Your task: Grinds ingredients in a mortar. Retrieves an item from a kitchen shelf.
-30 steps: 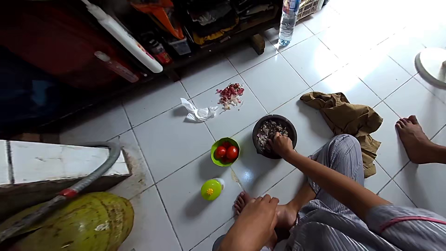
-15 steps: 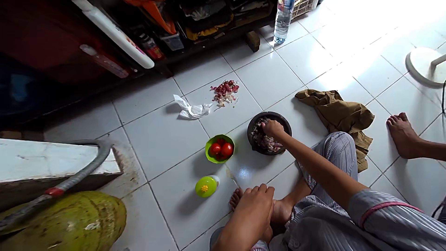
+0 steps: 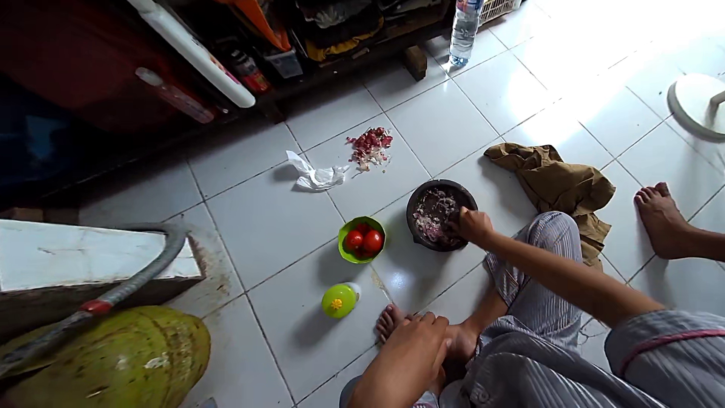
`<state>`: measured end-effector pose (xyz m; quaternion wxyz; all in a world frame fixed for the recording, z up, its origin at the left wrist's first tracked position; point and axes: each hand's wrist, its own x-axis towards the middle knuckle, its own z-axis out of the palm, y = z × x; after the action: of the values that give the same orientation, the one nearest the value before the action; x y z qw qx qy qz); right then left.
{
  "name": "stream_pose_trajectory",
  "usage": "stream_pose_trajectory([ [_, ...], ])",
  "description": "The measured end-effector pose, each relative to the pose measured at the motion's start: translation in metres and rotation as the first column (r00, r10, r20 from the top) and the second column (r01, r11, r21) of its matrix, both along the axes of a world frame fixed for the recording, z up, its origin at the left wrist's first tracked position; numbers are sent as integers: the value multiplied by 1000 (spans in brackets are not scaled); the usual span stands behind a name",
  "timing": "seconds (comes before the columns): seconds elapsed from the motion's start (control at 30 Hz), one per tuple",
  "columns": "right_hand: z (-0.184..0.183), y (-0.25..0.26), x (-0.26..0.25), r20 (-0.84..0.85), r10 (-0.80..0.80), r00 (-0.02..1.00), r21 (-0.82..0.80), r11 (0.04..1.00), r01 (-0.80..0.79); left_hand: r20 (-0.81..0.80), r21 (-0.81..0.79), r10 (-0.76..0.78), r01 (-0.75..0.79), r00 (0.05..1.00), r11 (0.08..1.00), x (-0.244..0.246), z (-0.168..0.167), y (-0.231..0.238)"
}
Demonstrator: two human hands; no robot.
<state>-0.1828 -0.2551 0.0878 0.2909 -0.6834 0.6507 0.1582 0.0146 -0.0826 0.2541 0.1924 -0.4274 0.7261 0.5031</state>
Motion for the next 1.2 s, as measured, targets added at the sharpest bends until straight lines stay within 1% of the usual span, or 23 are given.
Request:
stream_pose_trajectory([
  [0.07, 3, -4, 11, -5, 4, 1000, 4, 1000, -4, 53, -24, 10, -8, 999, 1000, -6, 6, -4],
  [0.17, 8, -42, 19, 32, 3, 999, 85, 996, -5, 97, -97, 18, -8, 995, 995, -11, 13, -8],
  [0.2, 2, -42, 13, 55, -5, 998, 102, 995, -1, 82, -95, 22, -14, 996, 995, -9, 13, -6],
  [0.27, -8, -18, 6, 68, -4, 998, 21, 1000, 2, 33, -70, 39, -36, 999, 997, -1, 6, -2],
  [0.33, 0, -9, 14, 6, 26, 1000, 15, 1000, -26, 33, -8, 36, -36, 999, 999, 4, 1, -4],
  [0.4, 3, -20, 19, 13, 40, 999, 41, 998, -41, 66, 20, 29, -31, 997, 999, -2, 5, -4],
  [0.47, 1, -44, 22, 50, -3, 999, 113, 994, -3, 76, -41, 30, -27, 997, 999, -9, 12, -9],
  [0.5, -3, -46, 19, 64, -14, 998, 145, 989, 4, 56, -76, 38, -33, 998, 997, -10, 12, -8],
  [0.53, -6, -34, 16, 79, -23, 997, 145, 989, 11, 28, -88, 45, -43, 999, 995, -7, 11, -5],
  [0.57, -8, -16, 15, 91, -18, 996, 97, 995, 9, 7, -81, 48, -47, 999, 996, -3, 8, -2],
  [0.63, 1, 3, 23, 36, 7, 999, 55, 998, -9, 29, -11, 38, -38, 999, 999, 4, 3, -2],
  [0.7, 7, -1, 32, -2, 18, 1000, 38, 999, -18, 79, 30, 32, -34, 996, 999, 0, 5, -3],
  [0.77, 9, -28, 39, 1, 18, 1000, 58, 998, -18, 86, -45, 51, -47, 995, 998, -7, 10, -8],
  [0.8, 6, -34, 36, 14, 13, 1000, 89, 996, -14, 70, -77, 53, -47, 996, 996, -10, 11, -6],
  [0.83, 2, -31, 32, 28, 5, 1000, 122, 992, -8, 45, -86, 53, -49, 998, 995, -9, 11, -3],
  [0.9, -5, -7, 27, 66, -18, 998, 99, 995, 11, 5, -50, 54, -53, 999, 997, 0, 6, 2],
  [0.97, 4, 3, 30, 51, -24, 998, 78, 997, 20, 38, 24, 35, -36, 999, 999, 4, 1, 0],
  [1.03, 9, -10, 34, 50, -40, 998, 76, 996, 36, 93, 55, 24, -29, 995, 998, -1, 5, 0],
  [1.1, 18, -55, 41, 67, -80, 995, 172, 983, 67, 107, -25, 30, -27, 994, 999, -8, 12, -7],
  [1.13, 23, -70, 43, 60, -90, 994, 215, 974, 76, 80, -60, 37, -32, 996, 998, -9, 12, -5],
  [1.17, 28, -73, 45, 49, -97, 994, 213, 973, 84, 40, -73, 47, -44, 998, 996, -6, 11, -1],
  [1.2, 25, -66, 44, 57, -95, 994, 162, 983, 85, 2, -55, 49, -49, 999, 997, -2, 7, 2],
])
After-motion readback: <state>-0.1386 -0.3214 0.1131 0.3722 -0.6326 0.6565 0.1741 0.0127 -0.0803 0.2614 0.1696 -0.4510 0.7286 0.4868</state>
